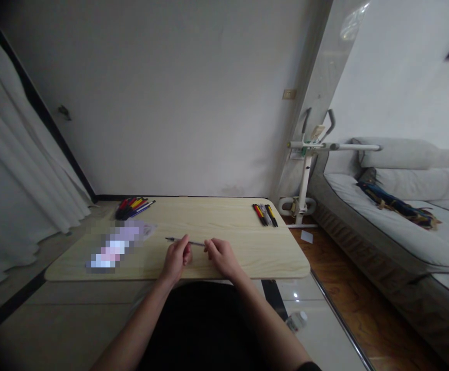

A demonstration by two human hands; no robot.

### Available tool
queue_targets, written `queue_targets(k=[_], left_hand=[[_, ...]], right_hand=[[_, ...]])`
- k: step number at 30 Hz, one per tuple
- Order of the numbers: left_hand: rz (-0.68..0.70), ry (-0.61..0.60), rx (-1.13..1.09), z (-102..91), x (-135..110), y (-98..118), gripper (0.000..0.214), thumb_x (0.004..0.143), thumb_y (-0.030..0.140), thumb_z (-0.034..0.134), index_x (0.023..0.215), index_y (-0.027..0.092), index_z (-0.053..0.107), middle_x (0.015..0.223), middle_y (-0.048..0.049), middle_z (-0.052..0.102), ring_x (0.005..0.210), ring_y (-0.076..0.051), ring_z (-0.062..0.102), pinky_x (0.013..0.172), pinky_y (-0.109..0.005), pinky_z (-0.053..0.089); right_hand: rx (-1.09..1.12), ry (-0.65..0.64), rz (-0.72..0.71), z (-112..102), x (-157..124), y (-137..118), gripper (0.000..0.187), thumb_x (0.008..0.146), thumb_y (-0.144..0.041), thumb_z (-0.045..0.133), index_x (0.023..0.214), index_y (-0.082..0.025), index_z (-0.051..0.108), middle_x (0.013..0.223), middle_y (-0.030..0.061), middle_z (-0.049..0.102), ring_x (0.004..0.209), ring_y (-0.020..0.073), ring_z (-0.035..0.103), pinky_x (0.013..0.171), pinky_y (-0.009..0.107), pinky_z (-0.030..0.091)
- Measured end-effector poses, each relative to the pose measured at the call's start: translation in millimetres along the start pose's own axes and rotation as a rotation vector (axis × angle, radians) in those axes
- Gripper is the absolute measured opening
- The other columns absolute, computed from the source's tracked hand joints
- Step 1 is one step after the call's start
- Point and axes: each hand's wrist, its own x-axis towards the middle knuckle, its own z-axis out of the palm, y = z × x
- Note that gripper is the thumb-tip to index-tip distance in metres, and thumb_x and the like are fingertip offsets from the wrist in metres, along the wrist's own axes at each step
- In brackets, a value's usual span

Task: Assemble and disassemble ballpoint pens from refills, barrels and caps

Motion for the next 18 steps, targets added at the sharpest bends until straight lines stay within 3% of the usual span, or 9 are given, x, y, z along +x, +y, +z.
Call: queue_targets(k=[5,18], left_hand=[[0.012,-0.017,0.079,-0.6,-2.4,0.9,0.040,0.075,0.048,0.048,0.053,0.016,0.045,0.036,0.0050,0.037,0.033,-0.006,0.034,0.036,-0.019,0.024],[0.039,-0.041,0.136,-2.4,-3.3,-0.9,0.040,0.075,0.050,0.047,0.056,0.015,0.048,0.039,0.0038,0.042,0.036,-0.007,0.038,0.038,-0.020,0.028]], right_hand=[[0.151,0.002,0.100,-1.9,-2.1,2.6,0.054,0.085,-0.053,0.030,0.060,-0.014,0.056,0.050,0.0003,0.051,0.049,0.0105,0.048,0.051,0.021,0.036],[0.102,-0.034,0.046,-5.3,-2.4,-0.4,0.048,0.086,-0.048,0.033,0.059,-0.015,0.054,0.050,-0.0016,0.049,0.049,0.0095,0.046,0.051,0.020,0.035]])
